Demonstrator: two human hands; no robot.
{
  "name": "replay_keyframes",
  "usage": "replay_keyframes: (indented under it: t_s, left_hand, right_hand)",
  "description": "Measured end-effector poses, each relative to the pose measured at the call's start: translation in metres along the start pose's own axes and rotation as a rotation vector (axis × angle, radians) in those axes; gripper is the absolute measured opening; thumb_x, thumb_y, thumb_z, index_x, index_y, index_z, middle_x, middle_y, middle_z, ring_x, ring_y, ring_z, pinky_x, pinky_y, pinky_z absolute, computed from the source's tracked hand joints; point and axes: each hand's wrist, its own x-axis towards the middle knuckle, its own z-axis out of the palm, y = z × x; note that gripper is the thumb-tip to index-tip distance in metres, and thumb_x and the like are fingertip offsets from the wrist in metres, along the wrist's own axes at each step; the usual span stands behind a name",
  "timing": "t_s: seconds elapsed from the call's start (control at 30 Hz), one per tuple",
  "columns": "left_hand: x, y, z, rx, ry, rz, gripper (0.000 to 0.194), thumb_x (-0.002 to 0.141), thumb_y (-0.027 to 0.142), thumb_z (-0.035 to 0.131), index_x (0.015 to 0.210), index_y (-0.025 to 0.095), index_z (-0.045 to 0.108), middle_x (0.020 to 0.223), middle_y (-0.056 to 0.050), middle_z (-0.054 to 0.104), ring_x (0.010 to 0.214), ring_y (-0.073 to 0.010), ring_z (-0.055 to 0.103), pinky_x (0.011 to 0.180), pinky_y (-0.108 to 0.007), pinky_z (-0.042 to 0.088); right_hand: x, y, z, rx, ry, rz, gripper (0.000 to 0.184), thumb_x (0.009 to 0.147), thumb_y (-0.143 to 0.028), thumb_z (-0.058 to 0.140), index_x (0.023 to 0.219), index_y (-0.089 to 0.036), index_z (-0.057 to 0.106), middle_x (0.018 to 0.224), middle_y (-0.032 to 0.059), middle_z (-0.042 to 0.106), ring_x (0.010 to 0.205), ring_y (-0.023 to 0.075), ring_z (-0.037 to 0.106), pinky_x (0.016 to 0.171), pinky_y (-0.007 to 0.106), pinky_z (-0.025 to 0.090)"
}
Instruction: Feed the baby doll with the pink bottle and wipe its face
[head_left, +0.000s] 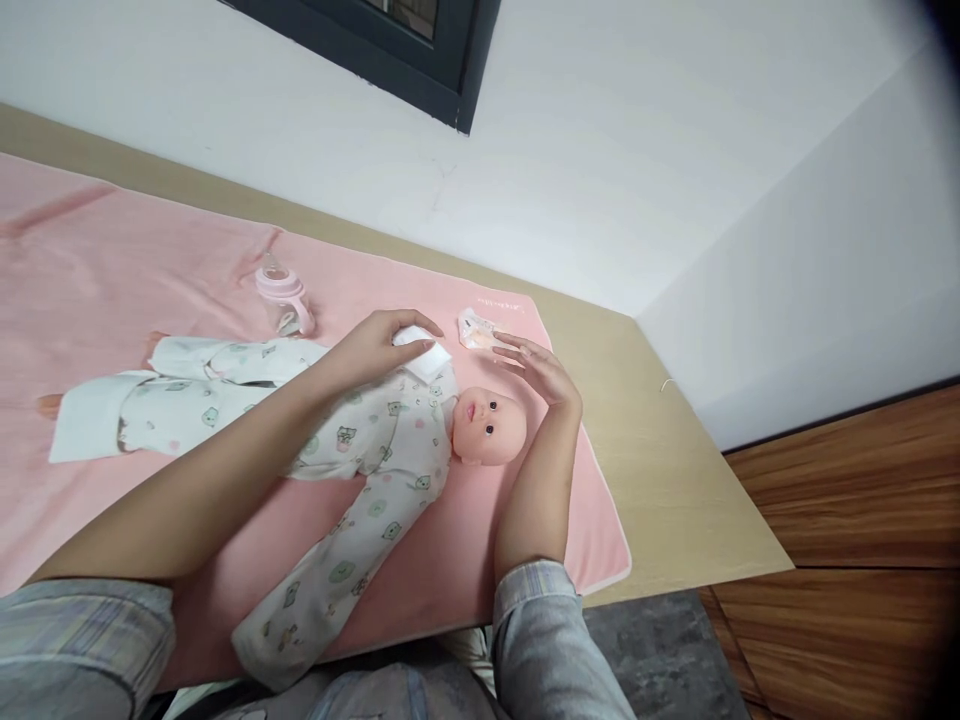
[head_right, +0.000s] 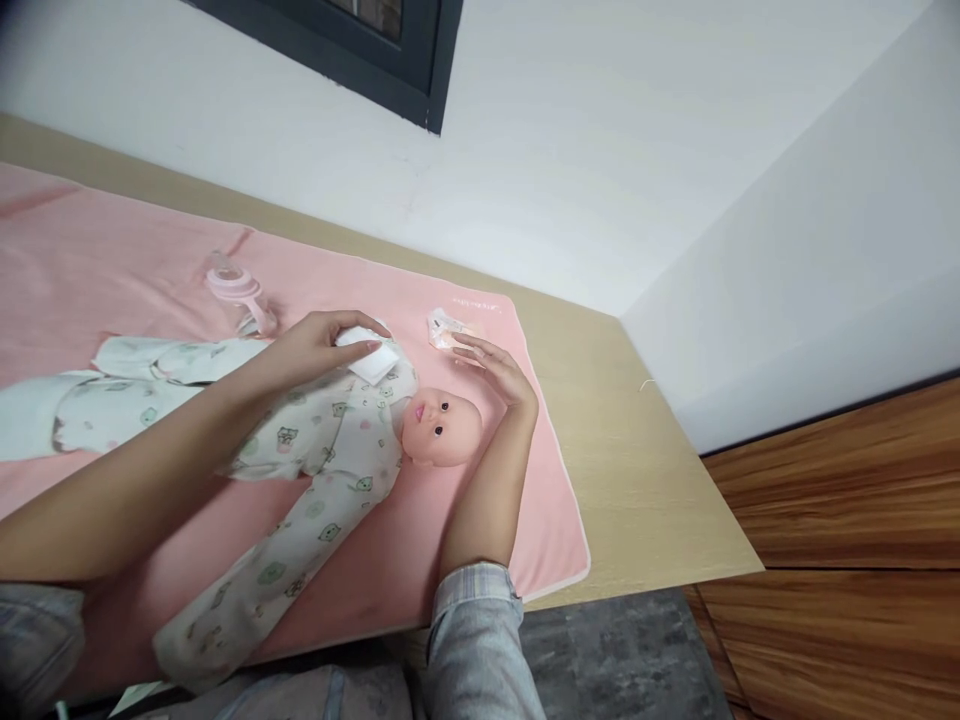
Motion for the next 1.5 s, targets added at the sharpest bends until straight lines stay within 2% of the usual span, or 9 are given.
replay_keyframes:
  t_s: [0.1, 0.23, 0.47, 0.73, 0.87, 1.1, 1.23, 1.4, 1.5]
  left_hand:
    - [0.001, -0.004, 0.001, -0.063, -0.007, -0.038, 0.030, 0.083, 0.039, 0.059, 0.102, 0.018, 0.069, 0.108, -0.005, 0.069, 0.087, -0.0229, 0.065, 0.076, -0.030, 0.050]
    - [0.000, -0.007, 0.000, -0.200, -0.026, -0.098, 0.031, 0.080, 0.040, 0.064, 0.099, 0.016, 0.069, 0.099, -0.006, 0.069, 0.073, -0.0195, 0.065, 0.059, -0.025, 0.047]
    - [-0.003, 0.001, -0.005, -0.338, -0.055, -0.127, 0.033, 0.076, 0.041, 0.069, 0.096, 0.015, 0.069, 0.096, -0.007, 0.070, 0.078, -0.0206, 0.067, 0.063, -0.026, 0.054]
    - [-0.003, 0.002, -0.008, -0.392, -0.082, -0.171, 0.037, 0.081, 0.048, 0.066, 0.097, 0.015, 0.067, 0.094, -0.007, 0.069, 0.077, -0.0203, 0.067, 0.060, -0.027, 0.053]
    - [-0.002, 0.003, -0.022, -0.281, -0.042, -0.156, 0.041, 0.083, 0.050, 0.063, 0.105, 0.015, 0.064, 0.093, -0.007, 0.069, 0.076, -0.0205, 0.067, 0.062, -0.027, 0.050]
    - [-0.016, 0.011, -0.082, -0.229, 0.266, -0.145, 0.029, 0.092, 0.037, 0.058, 0.100, 0.011, 0.067, 0.098, -0.011, 0.069, 0.084, -0.0190, 0.065, 0.076, -0.030, 0.051]
    - [-0.027, 0.004, -0.112, -0.211, 0.405, -0.129, 0.032, 0.096, 0.035, 0.053, 0.106, 0.007, 0.065, 0.101, -0.012, 0.068, 0.083, -0.0161, 0.064, 0.080, -0.032, 0.051]
    - [-0.035, -0.003, -0.132, -0.124, 0.538, -0.153, 0.034, 0.096, 0.033, 0.052, 0.110, 0.004, 0.065, 0.101, -0.012, 0.067, 0.084, -0.0152, 0.064, 0.083, -0.031, 0.051]
    - [-0.036, -0.007, -0.138, -0.089, 0.578, -0.179, 0.035, 0.096, 0.032, 0.051, 0.111, 0.003, 0.065, 0.102, -0.012, 0.067, 0.086, -0.0150, 0.064, 0.082, -0.029, 0.050]
  right_hand:
    - [-0.013, -0.045, 0.023, -0.266, -0.176, -0.006, 0.033, 0.088, -0.042, 0.063, 0.118, -0.031, 0.068, 0.150, -0.0020, 0.044, 0.146, 0.0248, 0.031, 0.117, 0.047, 0.035]
    - [-0.022, -0.080, 0.063, -0.453, -0.243, 0.003, 0.028, 0.085, -0.032, 0.067, 0.113, -0.034, 0.071, 0.143, -0.0055, 0.052, 0.147, 0.0262, 0.029, 0.122, 0.051, 0.024]
    - [-0.016, -0.071, 0.090, -0.470, -0.256, 0.027, 0.034, 0.083, -0.020, 0.066, 0.112, -0.036, 0.071, 0.146, -0.0111, 0.048, 0.152, 0.0270, 0.015, 0.125, 0.055, 0.010]
    - [-0.010, -0.075, 0.100, -0.579, -0.207, 0.003, 0.037, 0.083, -0.014, 0.062, 0.114, -0.034, 0.071, 0.142, -0.0066, 0.053, 0.148, 0.0257, 0.028, 0.125, 0.051, 0.014]
    - [-0.002, -0.069, 0.087, -0.572, -0.020, -0.111, 0.028, 0.087, -0.023, 0.060, 0.112, -0.029, 0.072, 0.132, -0.0008, 0.062, 0.136, 0.0230, 0.046, 0.121, 0.044, 0.026]
    - [0.016, -0.023, 0.013, -0.501, 0.563, -0.072, 0.028, 0.077, -0.026, 0.063, 0.102, -0.017, 0.074, 0.093, 0.0075, 0.073, 0.086, 0.0206, 0.066, 0.093, 0.044, 0.052]
    - [0.035, -0.003, -0.013, -0.472, 0.593, 0.008, 0.036, 0.071, -0.026, 0.065, 0.104, -0.014, 0.072, 0.074, 0.0034, 0.069, 0.072, 0.0163, 0.063, 0.090, 0.043, 0.053]
    - [0.066, 0.016, -0.016, -0.356, 0.534, 0.032, 0.037, 0.072, -0.024, 0.065, 0.108, -0.016, 0.069, 0.108, 0.0063, 0.069, 0.077, 0.0133, 0.065, 0.094, 0.040, 0.055]
    - [0.077, 0.025, -0.014, -0.286, 0.524, 0.127, 0.039, 0.076, -0.019, 0.062, 0.114, -0.015, 0.065, 0.108, 0.0067, 0.069, 0.077, 0.0129, 0.067, 0.094, 0.039, 0.056]
